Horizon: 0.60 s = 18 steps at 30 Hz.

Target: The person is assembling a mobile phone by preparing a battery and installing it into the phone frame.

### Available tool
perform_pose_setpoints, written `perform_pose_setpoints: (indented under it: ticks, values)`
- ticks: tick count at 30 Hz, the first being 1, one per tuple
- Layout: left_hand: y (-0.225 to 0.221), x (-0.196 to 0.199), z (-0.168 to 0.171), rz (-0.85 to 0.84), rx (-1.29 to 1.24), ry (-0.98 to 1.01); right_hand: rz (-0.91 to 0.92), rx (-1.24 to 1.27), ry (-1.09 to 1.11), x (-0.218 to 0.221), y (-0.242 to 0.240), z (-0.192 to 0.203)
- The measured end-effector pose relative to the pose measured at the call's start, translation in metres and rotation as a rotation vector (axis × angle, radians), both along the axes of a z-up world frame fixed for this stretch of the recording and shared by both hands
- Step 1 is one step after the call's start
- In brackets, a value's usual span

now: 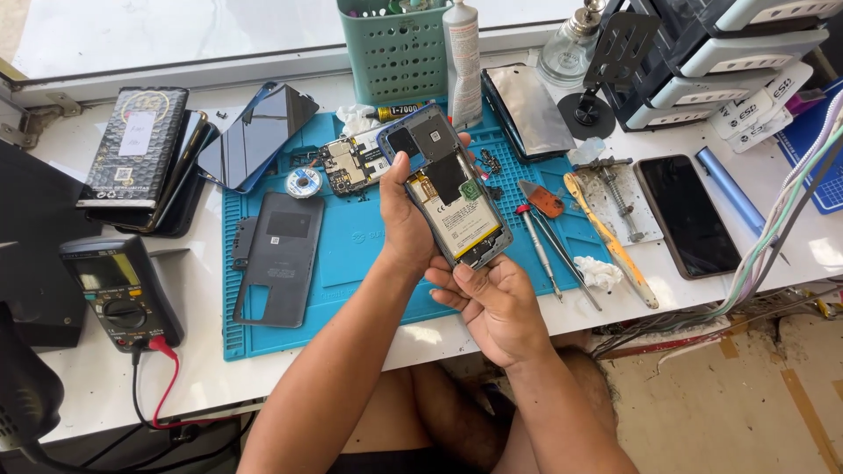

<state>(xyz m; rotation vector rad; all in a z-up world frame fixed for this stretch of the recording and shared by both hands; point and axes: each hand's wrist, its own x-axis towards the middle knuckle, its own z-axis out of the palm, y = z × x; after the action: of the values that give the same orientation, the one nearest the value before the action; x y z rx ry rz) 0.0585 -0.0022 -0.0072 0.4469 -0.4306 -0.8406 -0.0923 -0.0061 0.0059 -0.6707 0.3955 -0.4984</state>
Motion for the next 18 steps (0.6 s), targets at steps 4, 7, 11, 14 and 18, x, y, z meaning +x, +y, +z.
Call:
perform_pose_setpoints:
  ticks: [4, 7, 11, 14, 18]
  values:
    - [-0.004, -0.001, -0.005, -0.012, 0.021, -0.001, 0.035, -0.012, 0.020, -0.005, -0.003, -0.015]
    - [-0.004, -0.003, -0.009, -0.039, 0.017, 0.021, 0.059, -0.013, -0.006, -0.008, -0.002, -0.019]
    - [-0.001, -0.007, -0.001, -0.062, 0.034, 0.021, 0.095, -0.013, -0.029, -0.012, -0.001, -0.004]
    - [0.000, -0.007, 0.001, -0.088, 0.041, 0.033, 0.070, -0.096, -0.018, -0.015, -0.008, -0.004]
    - [-0.003, -0.009, -0.003, -0.096, 0.044, 0.030, -0.016, -0.290, 0.034, -0.020, -0.020, 0.005]
